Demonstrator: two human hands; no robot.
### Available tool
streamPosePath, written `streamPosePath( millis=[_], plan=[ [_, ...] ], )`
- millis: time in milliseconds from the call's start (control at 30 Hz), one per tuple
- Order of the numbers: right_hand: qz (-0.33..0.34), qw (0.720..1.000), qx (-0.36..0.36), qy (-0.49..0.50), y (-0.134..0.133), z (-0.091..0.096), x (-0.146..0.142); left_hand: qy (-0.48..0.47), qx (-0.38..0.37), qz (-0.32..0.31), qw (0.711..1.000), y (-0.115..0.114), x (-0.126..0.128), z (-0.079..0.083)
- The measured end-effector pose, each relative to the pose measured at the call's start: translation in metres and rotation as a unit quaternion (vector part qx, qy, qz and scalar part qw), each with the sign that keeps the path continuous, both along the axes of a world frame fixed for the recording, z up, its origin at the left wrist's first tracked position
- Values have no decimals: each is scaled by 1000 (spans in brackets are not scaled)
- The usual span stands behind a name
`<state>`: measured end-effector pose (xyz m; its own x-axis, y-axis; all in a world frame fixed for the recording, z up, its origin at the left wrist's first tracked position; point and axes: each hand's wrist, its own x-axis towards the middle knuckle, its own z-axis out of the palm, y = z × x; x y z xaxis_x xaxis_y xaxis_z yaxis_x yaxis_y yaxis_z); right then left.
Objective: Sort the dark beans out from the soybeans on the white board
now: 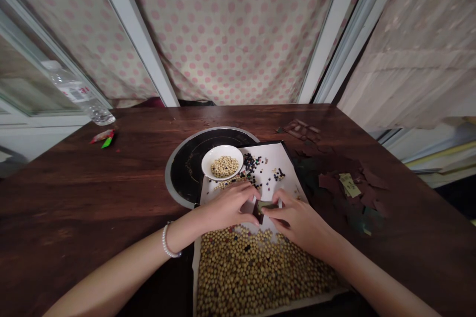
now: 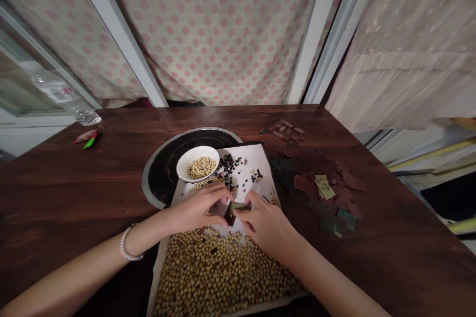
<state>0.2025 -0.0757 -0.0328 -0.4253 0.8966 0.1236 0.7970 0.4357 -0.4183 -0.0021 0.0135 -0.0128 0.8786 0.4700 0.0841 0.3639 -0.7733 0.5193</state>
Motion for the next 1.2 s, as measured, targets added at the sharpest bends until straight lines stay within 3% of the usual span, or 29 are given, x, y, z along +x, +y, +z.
streamPosePath(
  millis=[367, 867, 967, 1100, 1200],
  plan=[
    [-1, 999, -28, -20, -2, 8, -2, 3, -1, -16, 1000, -5, 3, 0],
    [8, 1000, -19, -13, -2, 3, -1, 11, 12, -34, 999, -7, 5, 4],
    [5, 1000, -1, -4, -3, 1, -1, -12, 37, 3, 999, -3, 1, 17],
    [-2, 1000, -3, -3, -4, 1, -1, -67, 65, 132, 987, 17, -14, 41],
    [1, 1000, -15, -2, -5, 2, -1, -62, 66, 161, 983, 33, -24, 52]
  ],
)
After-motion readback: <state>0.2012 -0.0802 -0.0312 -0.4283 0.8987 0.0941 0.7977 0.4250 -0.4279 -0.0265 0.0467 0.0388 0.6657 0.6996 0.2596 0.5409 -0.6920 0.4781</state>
